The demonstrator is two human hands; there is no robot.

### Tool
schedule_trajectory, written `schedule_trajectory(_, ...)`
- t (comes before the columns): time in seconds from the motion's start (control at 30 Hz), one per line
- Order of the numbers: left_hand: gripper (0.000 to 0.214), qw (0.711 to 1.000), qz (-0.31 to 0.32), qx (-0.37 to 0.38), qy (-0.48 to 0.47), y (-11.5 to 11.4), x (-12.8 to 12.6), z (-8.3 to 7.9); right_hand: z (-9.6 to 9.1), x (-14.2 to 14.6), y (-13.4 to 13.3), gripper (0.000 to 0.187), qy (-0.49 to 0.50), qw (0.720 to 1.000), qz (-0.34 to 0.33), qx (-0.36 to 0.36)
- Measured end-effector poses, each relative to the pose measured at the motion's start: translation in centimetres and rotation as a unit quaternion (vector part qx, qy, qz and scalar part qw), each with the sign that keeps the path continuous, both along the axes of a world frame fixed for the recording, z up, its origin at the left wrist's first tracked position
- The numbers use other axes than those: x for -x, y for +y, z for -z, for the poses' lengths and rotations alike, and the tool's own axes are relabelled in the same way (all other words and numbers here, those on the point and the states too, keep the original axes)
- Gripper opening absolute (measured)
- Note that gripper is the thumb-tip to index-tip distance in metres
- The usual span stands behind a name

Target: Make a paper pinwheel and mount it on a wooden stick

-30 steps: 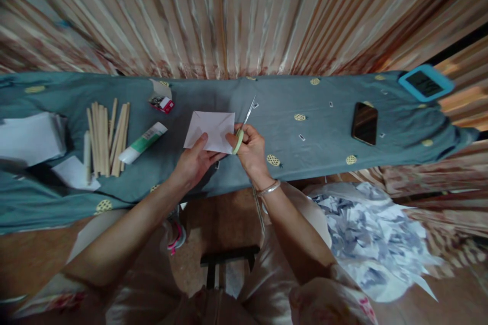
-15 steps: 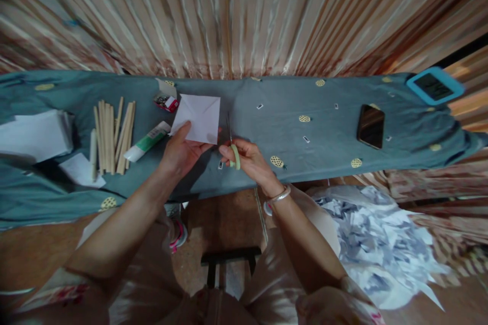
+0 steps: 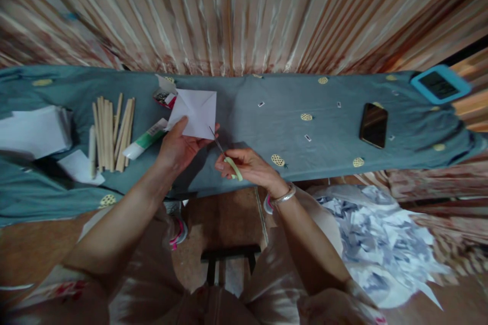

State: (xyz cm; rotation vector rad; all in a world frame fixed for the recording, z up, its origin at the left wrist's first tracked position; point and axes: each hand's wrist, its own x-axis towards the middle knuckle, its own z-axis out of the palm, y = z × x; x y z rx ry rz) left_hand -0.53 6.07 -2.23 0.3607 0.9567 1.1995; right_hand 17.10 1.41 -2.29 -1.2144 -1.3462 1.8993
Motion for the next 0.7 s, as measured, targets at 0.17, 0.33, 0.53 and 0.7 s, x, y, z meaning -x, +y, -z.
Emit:
schedule_trajectory(0.17,0.036,1.000,0.008,0.007,0.007,-0.3,-0.3,-0.3,0.6,-0.1,0.1,0.045,0.003,1.000,0.005,0.001)
schedule_trajectory(0.33,0.034,1.000,0.004,0.003,0.007,-0.3,-0.4,-0.1,0.7,0.1,0.2,0.047,-0.001,1.000,-0.001,-0.008)
schedule_trajectory(0.53,0.035,1.000,0.005,-0.009,0.007,-0.3,-0.4,0.2,1.3,-0.1,0.2,0.043,-0.009,0.999,-0.006,-0.035)
schedule_trajectory(0.7,0.036,1.000,0.013,-0.016,0.007,-0.3,-0.3,0.1,1.6,-0.2,0.2,0.046,-0.004,0.999,-0.012,-0.047)
